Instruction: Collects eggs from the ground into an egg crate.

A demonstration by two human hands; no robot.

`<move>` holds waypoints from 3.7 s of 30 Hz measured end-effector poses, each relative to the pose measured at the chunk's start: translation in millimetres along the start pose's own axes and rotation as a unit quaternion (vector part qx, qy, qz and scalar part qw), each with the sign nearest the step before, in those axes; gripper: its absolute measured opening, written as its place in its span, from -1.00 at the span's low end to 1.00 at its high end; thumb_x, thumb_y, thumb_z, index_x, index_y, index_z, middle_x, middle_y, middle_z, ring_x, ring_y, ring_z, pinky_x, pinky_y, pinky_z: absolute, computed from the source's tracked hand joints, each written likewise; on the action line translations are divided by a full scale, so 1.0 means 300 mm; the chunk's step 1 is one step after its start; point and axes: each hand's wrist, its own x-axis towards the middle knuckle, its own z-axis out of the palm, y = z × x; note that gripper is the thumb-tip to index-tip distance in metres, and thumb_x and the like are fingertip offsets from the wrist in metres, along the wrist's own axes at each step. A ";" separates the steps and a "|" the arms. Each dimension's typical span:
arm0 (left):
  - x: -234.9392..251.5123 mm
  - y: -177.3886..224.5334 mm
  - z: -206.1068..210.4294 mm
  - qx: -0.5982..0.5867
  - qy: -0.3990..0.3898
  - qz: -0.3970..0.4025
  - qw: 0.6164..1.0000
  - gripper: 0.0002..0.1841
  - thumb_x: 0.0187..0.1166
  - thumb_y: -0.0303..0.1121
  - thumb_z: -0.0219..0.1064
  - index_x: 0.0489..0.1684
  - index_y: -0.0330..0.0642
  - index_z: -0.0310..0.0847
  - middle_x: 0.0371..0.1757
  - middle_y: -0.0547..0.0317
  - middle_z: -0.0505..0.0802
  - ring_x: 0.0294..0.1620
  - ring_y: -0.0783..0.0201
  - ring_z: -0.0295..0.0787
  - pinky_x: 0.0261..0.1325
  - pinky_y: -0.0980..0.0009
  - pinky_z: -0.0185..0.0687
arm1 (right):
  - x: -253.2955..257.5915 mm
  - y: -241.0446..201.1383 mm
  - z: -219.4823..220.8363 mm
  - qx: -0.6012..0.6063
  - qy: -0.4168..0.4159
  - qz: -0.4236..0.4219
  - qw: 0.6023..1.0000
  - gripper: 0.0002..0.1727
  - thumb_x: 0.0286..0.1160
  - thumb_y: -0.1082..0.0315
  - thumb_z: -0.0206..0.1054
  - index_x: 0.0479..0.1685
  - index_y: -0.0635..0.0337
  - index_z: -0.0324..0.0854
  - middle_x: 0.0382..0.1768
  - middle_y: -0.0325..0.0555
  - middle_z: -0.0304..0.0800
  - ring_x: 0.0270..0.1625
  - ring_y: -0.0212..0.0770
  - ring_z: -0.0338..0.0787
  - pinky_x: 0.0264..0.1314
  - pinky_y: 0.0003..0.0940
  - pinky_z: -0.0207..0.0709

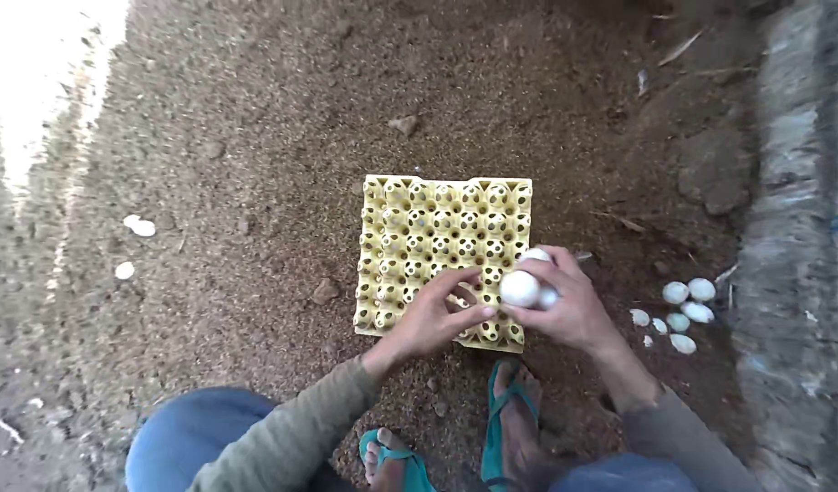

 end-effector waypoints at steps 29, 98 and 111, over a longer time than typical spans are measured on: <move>0.211 -0.222 -0.444 0.234 0.322 0.013 0.917 -0.53 0.56 -0.19 0.48 0.33 -0.31 0.65 0.37 -0.21 0.72 0.40 -0.09 0.65 0.43 -0.06 0.55 | 0.608 -0.261 0.238 -0.257 -0.242 0.032 0.935 -0.37 0.34 0.38 0.59 0.47 0.25 0.53 0.45 0.40 0.46 0.17 0.42 0.73 0.05 0.30 0.65; 0.109 -0.348 0.948 0.471 -0.454 -0.033 0.756 -0.36 0.53 0.04 0.36 0.56 -0.11 0.50 0.49 -0.19 0.65 0.44 -0.21 0.64 0.39 -0.21 0.55 | -0.988 0.429 0.120 -0.095 0.048 0.620 0.777 -0.37 0.70 -0.09 0.19 0.72 -0.12 0.38 0.63 0.26 0.40 0.31 0.27 0.75 0.31 0.21 0.66; 0.089 0.011 0.583 0.146 -0.096 0.146 0.974 -0.51 0.36 -0.04 0.50 0.01 -0.31 0.77 -0.10 0.04 0.87 -0.14 0.34 0.84 -0.09 0.37 0.81 | -1.026 0.408 0.227 -0.022 0.145 0.617 0.773 -0.31 0.70 0.17 0.26 0.80 0.13 0.20 0.64 0.38 0.34 0.42 0.30 0.68 0.37 0.17 0.66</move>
